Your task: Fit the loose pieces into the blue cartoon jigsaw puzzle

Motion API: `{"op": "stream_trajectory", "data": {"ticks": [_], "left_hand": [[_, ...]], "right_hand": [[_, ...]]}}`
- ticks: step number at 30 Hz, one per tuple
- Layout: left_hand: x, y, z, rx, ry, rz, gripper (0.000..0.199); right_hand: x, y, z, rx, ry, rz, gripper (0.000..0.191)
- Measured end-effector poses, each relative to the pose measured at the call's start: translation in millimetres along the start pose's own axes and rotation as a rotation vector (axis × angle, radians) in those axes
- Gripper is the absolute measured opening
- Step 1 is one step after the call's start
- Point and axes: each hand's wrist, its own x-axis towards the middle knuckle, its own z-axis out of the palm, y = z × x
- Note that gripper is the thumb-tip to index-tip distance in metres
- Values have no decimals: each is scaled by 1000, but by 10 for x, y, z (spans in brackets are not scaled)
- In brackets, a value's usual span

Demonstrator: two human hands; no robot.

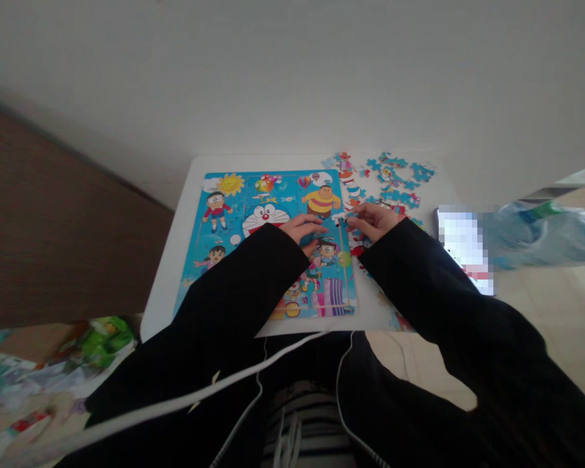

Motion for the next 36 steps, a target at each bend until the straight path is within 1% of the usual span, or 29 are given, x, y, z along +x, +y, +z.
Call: {"op": "stream_trajectory", "data": {"ticks": [3, 6, 8, 10, 13, 15, 21, 25, 32, 36], "left_hand": [[5, 87, -17, -140, -5, -169, 26], [11, 102, -17, -354, -26, -346, 32], [20, 91, -18, -506, -32, -454, 37], [35, 82, -25, -614, -18, -524, 38], [57, 89, -42, -702, 20, -564, 35], [66, 102, -50, -735, 23, -579, 37], [66, 160, -64, -714, -91, -714, 55], [56, 160, -57, -782, -128, -727, 64], [68, 72, -37, -834, -183, -754, 67], [94, 75, -48, -881, -188, -789, 72]], "right_hand": [[-25, -35, 27, -47, -66, -47, 37], [-39, -62, 44, -115, -125, -87, 38], [-39, -71, 49, -104, -147, -89, 37], [-38, -74, 49, -72, -163, -83, 37], [-42, -78, 43, -38, -195, -71, 37], [-47, -84, 40, -31, -194, -65, 37], [-44, -112, 71, 29, -147, -54, 43], [-33, -119, 106, 16, -166, -63, 43], [-47, -113, 143, 7, -166, -68, 39], [-53, -116, 154, 12, -157, -85, 38]]}}
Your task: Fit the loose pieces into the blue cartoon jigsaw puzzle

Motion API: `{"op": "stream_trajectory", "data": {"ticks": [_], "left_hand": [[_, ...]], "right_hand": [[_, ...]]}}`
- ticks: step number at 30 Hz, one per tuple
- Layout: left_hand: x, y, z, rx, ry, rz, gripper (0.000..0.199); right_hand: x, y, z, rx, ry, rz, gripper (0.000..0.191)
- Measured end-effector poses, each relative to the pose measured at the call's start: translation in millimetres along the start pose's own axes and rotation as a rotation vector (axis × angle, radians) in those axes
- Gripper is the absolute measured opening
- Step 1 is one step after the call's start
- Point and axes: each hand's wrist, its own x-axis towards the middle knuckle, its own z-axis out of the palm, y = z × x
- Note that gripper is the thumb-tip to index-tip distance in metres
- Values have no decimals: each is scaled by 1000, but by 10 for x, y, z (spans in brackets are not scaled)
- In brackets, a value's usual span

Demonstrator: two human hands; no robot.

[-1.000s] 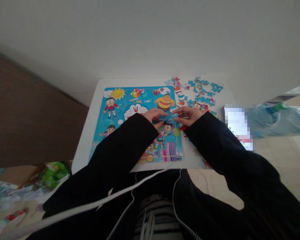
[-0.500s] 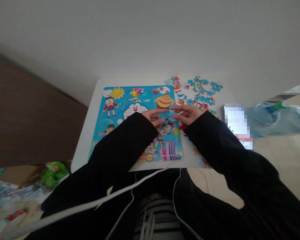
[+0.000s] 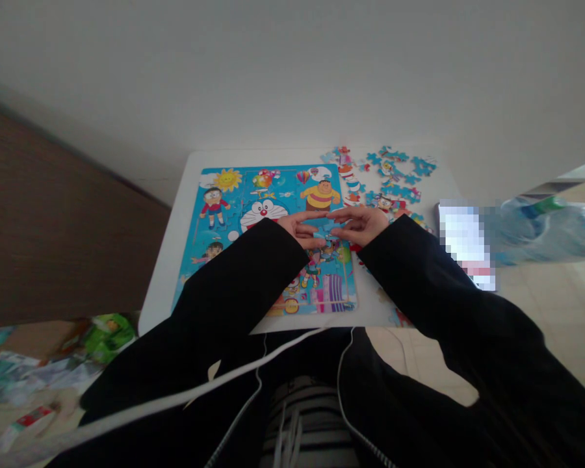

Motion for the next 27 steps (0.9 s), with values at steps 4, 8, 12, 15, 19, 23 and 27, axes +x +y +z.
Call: {"op": "stream_trajectory", "data": {"ticks": [4, 8, 12, 15, 19, 23, 27], "left_hand": [[-25, 28, 26, -3, 29, -5, 69], [-66, 55, 52, 48, 62, 20, 62], [-88, 86, 67, 79, 86, 31, 63], [-92, 99, 69, 87, 90, 38, 65], [-87, 87, 55, 80, 108, 51, 68], [-88, 72, 43, 72, 102, 50, 67], [-93, 72, 40, 60, 111, 43, 69]], "right_hand": [[-3, -3, 8, 3, -2, -4, 37], [-3, 9, 15, -12, 6, -9, 37], [1, 9, 14, -22, 14, 20, 37], [-5, -40, 11, 89, 35, 85, 36], [-21, -122, 13, 222, 38, 193, 38], [-25, -134, 13, 225, 42, 225, 41], [-23, -97, -5, 183, 46, 225, 39]]}}
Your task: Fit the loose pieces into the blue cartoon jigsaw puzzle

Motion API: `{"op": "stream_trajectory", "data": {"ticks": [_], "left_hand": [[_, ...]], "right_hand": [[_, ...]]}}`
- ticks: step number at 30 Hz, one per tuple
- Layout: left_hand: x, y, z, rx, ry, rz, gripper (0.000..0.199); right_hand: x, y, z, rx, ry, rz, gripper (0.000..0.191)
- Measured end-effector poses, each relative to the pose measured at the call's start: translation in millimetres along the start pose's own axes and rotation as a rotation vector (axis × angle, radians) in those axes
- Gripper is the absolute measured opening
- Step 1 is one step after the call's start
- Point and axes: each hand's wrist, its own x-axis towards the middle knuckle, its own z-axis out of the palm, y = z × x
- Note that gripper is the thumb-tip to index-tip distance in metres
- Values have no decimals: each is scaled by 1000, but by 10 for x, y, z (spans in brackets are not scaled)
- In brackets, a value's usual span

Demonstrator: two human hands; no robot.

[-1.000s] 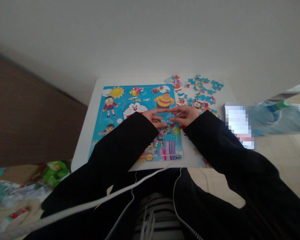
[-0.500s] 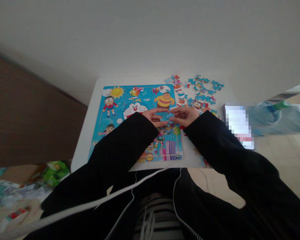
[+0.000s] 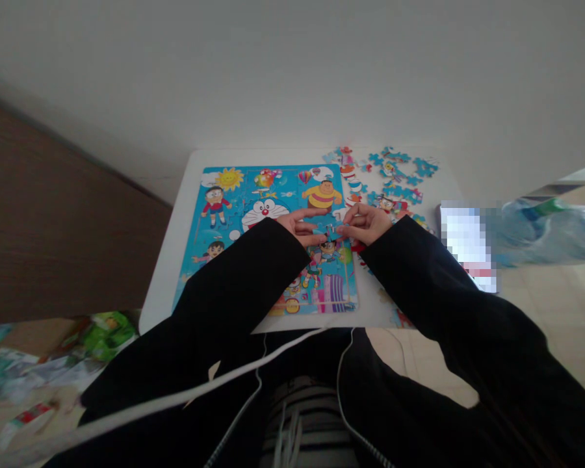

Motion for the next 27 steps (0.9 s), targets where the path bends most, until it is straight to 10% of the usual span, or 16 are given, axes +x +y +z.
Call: {"op": "stream_trajectory", "data": {"ticks": [19, 27], "left_hand": [[-20, 20, 9, 68, 74, 14, 50], [54, -160, -4, 314, 97, 277, 35]], "right_hand": [[-5, 20, -15, -3, 18, -31, 39], [57, 87, -128, -142, 81, -134, 31]]}}
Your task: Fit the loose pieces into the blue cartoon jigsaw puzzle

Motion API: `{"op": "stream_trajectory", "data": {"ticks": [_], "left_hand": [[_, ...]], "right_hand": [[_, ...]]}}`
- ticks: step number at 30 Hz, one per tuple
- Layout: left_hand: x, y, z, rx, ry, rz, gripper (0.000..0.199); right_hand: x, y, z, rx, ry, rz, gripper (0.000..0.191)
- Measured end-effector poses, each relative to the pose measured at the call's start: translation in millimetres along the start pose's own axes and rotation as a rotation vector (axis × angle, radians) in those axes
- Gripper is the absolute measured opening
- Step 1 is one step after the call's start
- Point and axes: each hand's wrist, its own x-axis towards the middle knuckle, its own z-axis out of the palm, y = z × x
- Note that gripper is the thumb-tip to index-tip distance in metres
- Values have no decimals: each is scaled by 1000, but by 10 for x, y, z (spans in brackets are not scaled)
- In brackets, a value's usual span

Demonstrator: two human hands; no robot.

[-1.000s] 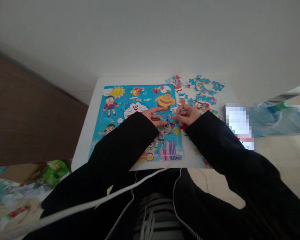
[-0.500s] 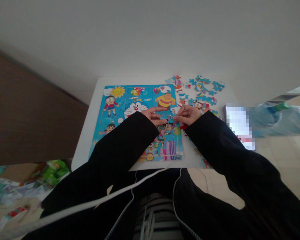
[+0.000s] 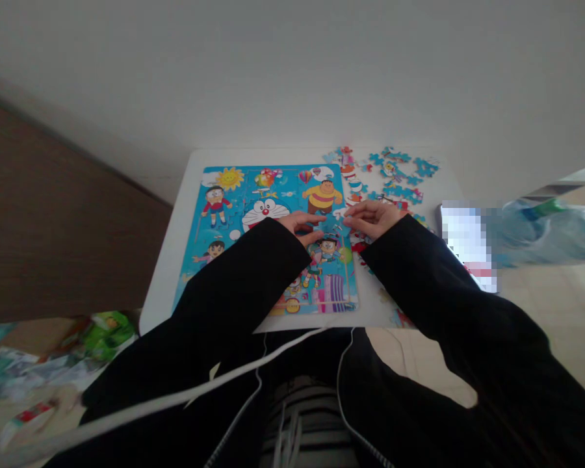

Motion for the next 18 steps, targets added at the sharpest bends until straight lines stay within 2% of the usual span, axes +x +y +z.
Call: {"op": "stream_trajectory", "data": {"ticks": [4, 10, 14, 18], "left_hand": [[-16, 0, 11, 165, 52, 41, 33], [-16, 16, 0, 241, 72, 44, 34], [-13, 14, 8, 246, 84, 58, 34], [-17, 22, 14, 253, 93, 59, 34]], "right_hand": [[0, 80, 28, -206, 2, -106, 22], [18, 114, 58, -462, 4, -264, 18], [21, 94, 61, -562, 1, -347, 17], [5, 84, 94, -605, 59, -400, 15]]}}
